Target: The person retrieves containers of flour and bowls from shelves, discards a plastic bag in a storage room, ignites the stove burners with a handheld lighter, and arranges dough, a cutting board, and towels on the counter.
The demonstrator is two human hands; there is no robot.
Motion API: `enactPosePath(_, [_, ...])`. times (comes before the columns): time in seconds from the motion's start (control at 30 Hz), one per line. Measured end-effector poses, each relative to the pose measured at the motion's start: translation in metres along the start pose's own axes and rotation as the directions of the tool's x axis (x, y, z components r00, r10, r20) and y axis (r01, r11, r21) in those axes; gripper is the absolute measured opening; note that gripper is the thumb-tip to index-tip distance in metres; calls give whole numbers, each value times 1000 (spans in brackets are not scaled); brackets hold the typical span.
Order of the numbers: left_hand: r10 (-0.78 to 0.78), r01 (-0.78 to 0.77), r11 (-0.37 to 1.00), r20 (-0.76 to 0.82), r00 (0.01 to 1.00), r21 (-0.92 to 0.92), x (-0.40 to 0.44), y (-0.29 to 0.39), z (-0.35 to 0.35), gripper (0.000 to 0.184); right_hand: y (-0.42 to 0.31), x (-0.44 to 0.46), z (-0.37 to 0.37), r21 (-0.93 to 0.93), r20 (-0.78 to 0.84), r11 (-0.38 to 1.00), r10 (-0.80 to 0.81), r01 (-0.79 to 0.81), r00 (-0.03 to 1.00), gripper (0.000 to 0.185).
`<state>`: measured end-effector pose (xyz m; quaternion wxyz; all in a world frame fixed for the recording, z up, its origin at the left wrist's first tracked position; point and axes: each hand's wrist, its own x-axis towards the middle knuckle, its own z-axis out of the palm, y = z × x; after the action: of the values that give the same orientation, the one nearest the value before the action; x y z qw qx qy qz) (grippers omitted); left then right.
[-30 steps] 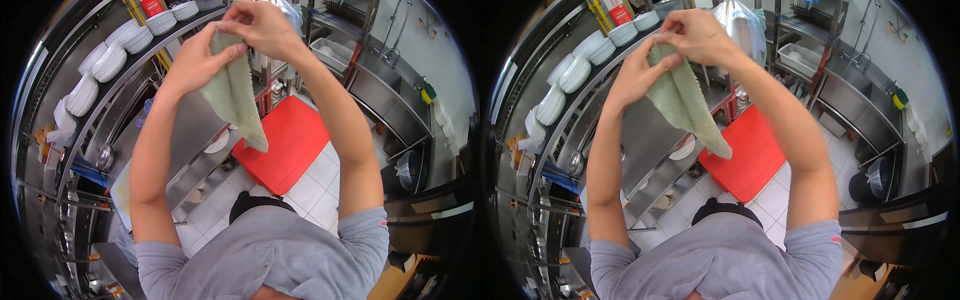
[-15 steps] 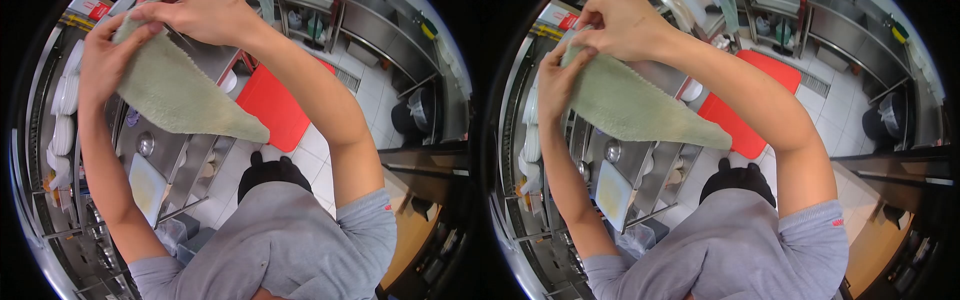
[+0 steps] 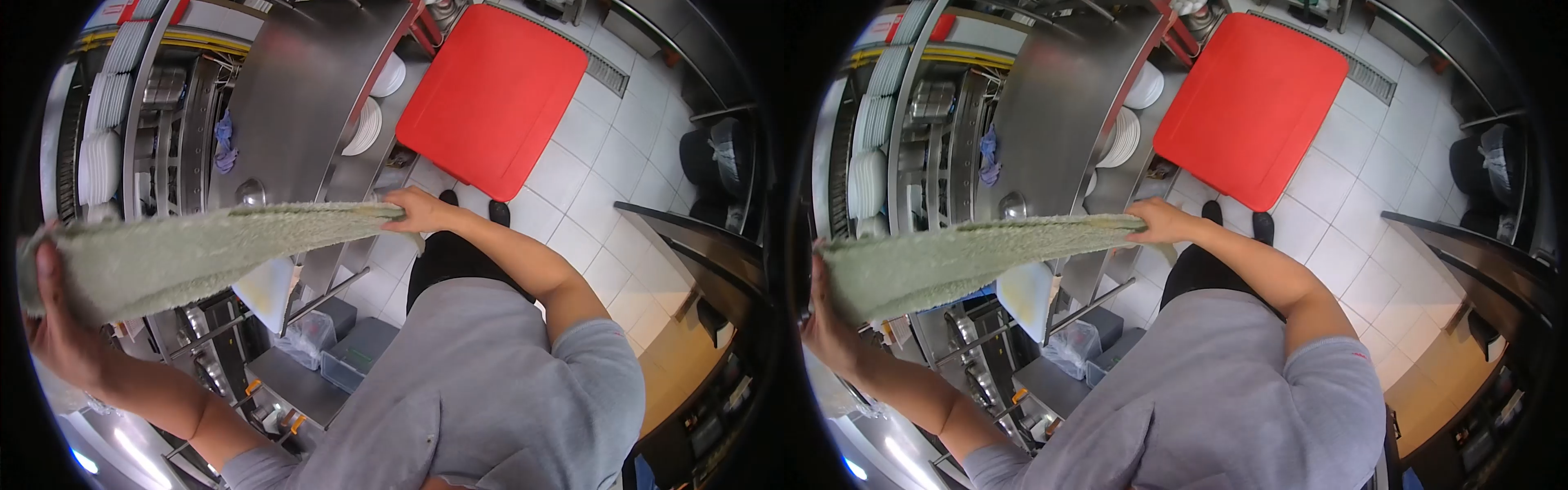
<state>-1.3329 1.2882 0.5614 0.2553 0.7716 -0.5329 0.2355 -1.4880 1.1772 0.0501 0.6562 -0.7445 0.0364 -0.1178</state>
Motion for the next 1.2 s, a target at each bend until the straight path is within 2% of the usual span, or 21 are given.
enactPosePath(0.07, [0, -1, 1000, -24, 1000, -26, 5, -15, -22, 34, 25, -7, 19, -8, -142, 997, -72, 71, 987, 47])
enactPosePath(0.1, [-34, 30, 998, -64, 997, -62, 7, -22, -31, 35, 31, -13, 22, 2, -146, 997, -78, 79, 986, 47])
enactPosePath(0.17, [-88, 73, 992, -139, 986, -107, 9, -28, -44, 35, 37, -23, 25, 180, -197, 984, 37, -1, 980, 54])
enactPosePath(0.2, [-80, 67, 993, -137, 987, -99, 10, -32, -50, 35, 40, -28, 26, 186, -199, 983, 31, 7, 980, 54])
enactPosePath(0.27, [-200, 174, 977, -254, 946, -120, 10, -39, -66, 36, 47, -38, 21, 64, -228, 998, -7, 22, 974, 63])
enactPosePath(0.3, [-193, 167, 979, -259, 947, -118, 9, -42, -75, 36, 52, -42, 18, 63, -231, 998, -15, 30, 973, 63])
enactPosePath(0.37, [-186, 168, 982, -315, 931, -85, 9, -47, -92, 39, 65, -46, 15, -99, -289, 995, -50, 23, 956, 54])
enactPosePath(0.4, [-178, 160, 984, -317, 931, -84, 9, -51, -103, 39, 72, -46, 15, -98, -295, 995, -56, 28, 954, 54])
enactPosePath(0.47, [-224, 204, 975, -363, 905, -93, 14, -49, -114, 42, 81, -40, 14, -236, -402, 970, -152, 58, 903, 39])
enactPosePath(0.5, [-241, 240, 969, -436, 867, -57, 14, -47, -115, 43, 86, -37, 11, -349, -366, 927, -271, 139, 890, 27])
enactPosePath(0.63, [-158, 166, 986, -443, 883, -21, 19, -52, -141, 43, 79, -15, 7, -413, -378, 893, -348, 180, 858, 23])
enactPosePath(0.7, [-140, 147, 989, -468, 872, -20, 15, -52, -145, 41, 94, 0, 11, -412, -347, 904, -274, 117, 897, 21])
enactPosePath(0.83, [-108, 87, 994, -427, 898, -68, 12, -57, -151, 39, 78, 13, 11, -380, -347, 915, -277, 136, 896, 24])
enactPosePath(0.9, [-110, 121, 993, -437, 893, -4, 9, -58, -152, 38, 68, 17, 17, -164, -319, 963, -256, 213, 913, 26])
enactPosePath(1.03, [-137, 124, 991, -427, 894, -57, -4, -48, -148, 40, 75, 38, 41, -46, -266, 954, -298, 297, 917, 30])
enactPosePath(1.07, [-152, 153, 988, -448, 881, -34, -7, -43, -144, 44, 76, 44, 44, 87, -134, 982, -154, 166, 979, 33])
enactPosePath(1.1, [-165, 181, 983, -471, 866, -12, -10, -42, -143, 48, 78, 47, 45, 195, 18, 981, -20, 16, 1000, 35])
enactPosePath(1.13, [-169, 188, 982, -475, 864, -6, -13, -45, -147, 48, 79, 47, 46, 195, 28, 981, -22, 16, 999, 35])
enactPosePath(1.2, [-183, 180, 982, -481, 857, -52, -19, -52, -157, 50, 79, 44, 50, 149, 257, 981, 86, -128, 963, 42])
